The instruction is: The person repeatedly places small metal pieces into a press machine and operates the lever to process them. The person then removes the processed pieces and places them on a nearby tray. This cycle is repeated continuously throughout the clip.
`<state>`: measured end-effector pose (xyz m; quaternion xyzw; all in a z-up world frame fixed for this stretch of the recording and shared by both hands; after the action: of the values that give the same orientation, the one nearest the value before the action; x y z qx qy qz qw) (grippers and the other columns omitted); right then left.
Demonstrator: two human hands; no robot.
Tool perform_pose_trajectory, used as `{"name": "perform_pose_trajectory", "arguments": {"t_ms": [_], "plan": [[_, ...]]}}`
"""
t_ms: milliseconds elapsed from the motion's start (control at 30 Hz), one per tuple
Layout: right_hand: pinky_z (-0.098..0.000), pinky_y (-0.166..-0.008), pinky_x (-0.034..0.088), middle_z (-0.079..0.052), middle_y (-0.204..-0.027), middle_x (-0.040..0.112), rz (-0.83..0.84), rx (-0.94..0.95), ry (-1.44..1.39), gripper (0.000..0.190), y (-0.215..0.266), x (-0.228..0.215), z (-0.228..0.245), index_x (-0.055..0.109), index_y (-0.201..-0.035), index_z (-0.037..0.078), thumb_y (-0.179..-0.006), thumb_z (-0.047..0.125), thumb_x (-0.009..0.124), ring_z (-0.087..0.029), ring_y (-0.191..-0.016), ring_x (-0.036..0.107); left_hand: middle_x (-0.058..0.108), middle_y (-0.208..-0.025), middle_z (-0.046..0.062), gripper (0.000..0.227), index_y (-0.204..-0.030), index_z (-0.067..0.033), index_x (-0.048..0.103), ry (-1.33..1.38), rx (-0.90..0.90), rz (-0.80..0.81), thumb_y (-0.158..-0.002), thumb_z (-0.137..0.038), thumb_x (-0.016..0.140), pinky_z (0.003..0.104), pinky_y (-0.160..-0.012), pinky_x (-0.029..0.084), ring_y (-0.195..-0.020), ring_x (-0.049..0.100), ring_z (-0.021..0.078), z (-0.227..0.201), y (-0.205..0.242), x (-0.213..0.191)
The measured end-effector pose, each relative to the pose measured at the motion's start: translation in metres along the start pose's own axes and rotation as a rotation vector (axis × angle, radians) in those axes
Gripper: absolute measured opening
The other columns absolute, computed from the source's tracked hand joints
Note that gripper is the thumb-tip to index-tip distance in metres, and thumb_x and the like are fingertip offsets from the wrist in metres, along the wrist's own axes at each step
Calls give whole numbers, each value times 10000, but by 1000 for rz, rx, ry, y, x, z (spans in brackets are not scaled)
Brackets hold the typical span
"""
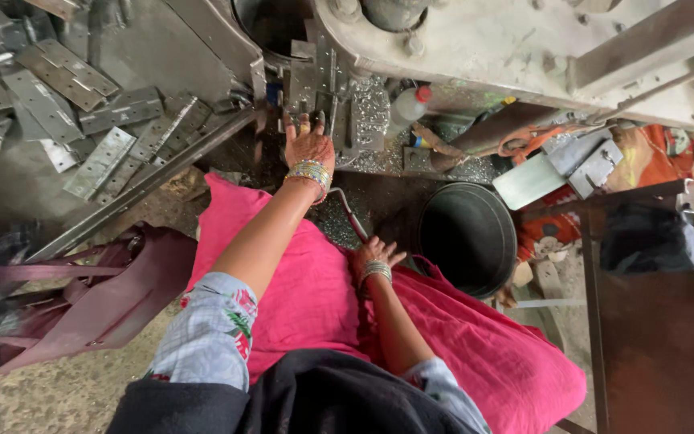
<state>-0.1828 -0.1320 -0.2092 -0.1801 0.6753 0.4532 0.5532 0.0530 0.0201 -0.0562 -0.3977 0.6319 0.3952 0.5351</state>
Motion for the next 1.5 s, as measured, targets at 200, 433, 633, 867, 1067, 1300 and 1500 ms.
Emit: {"name": "perform_pose_trajectory", "arguments": {"t_ms": [200, 433, 633, 867, 1067, 1300, 1500], "plan": [[-759, -1155, -6, -225, -1526, 434, -292, -157, 79, 608, 38, -46, 7, 473, -1365, -14, -909, 375, 578, -477, -1541, 165, 500, -1565, 78, 386, -1266, -143, 734, -178, 31, 48, -1028, -248, 449, 627, -1245, 81, -1554, 306, 314, -13, -18, 20], [-735, -1172, 39, -236, -1528, 426, -161, -64, -25, 742, 35, -59, 30, 458, -1392, -12, -854, 455, 666, -471, -1510, 189, 503, -1558, 112, 367, -1204, -135, 767, -177, 35, -65, -978, -254, 503, 638, -1194, 7, -1504, 346, 297, -17, -16, 2], [-743, -1162, 59, -204, -1520, 437, -286, -129, 92, 768, 29, -50, 16, 467, -1392, 10, -848, 494, 711, -456, -1515, 215, 515, -1544, 142, 343, -1179, -134, 773, -249, 96, 15, -1030, -226, 479, 687, -1202, -41, -1521, 327, 325, -24, -6, -10], [-766, -1125, 76, -201, -1498, 417, -115, -33, -90, 895, 31, -39, 17, 428, -1413, -1, -808, 576, 748, -447, -1480, 228, 515, -1542, 175, 372, -1161, -113, 782, -287, 128, -25, -1030, -243, 460, 674, -1194, -54, -1506, 348, 338, -33, 5, -5], [-761, -1149, 96, -162, -1483, 464, -210, -118, 4, 720, 45, -74, 23, 471, -1401, 40, -845, 453, 669, -421, -1509, 262, 524, -1512, 174, 378, -1165, -104, 774, -325, 126, -47, -1013, -251, 461, 689, -1172, -66, -1505, 332, 354, -23, -14, -3], [-751, -1129, 80, -200, -1486, 449, -229, -95, -33, 533, 17, -15, 19, 464, -1440, 55, -927, 192, 505, -461, -1454, 301, 532, -1541, 120, 398, -1196, -111, 756, -123, 107, -167, -1026, -251, 425, 612, -1193, -5, -1502, 359, 316, -8, -16, 13], [-736, -1163, 123, -146, -1451, 482, -148, -65, -82, 639, 33, -60, 28, 450, -1438, 67, -883, 344, 600, -375, -1454, 362, 566, -1490, 93, 402, -1177, -104, 755, -187, 236, -170, -999, -240, 421, 642, -1208, 19, -1456, 403, 283, 12, -14, 13]]}}
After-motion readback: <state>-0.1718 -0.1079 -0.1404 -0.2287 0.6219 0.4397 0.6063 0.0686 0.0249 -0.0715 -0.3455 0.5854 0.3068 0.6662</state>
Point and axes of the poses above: each hand's wrist, its own y-axis away from the middle knuckle, its own x-axis out of the palm, z = x × y, the point moved 6 cm from there along -y, towards the middle knuckle
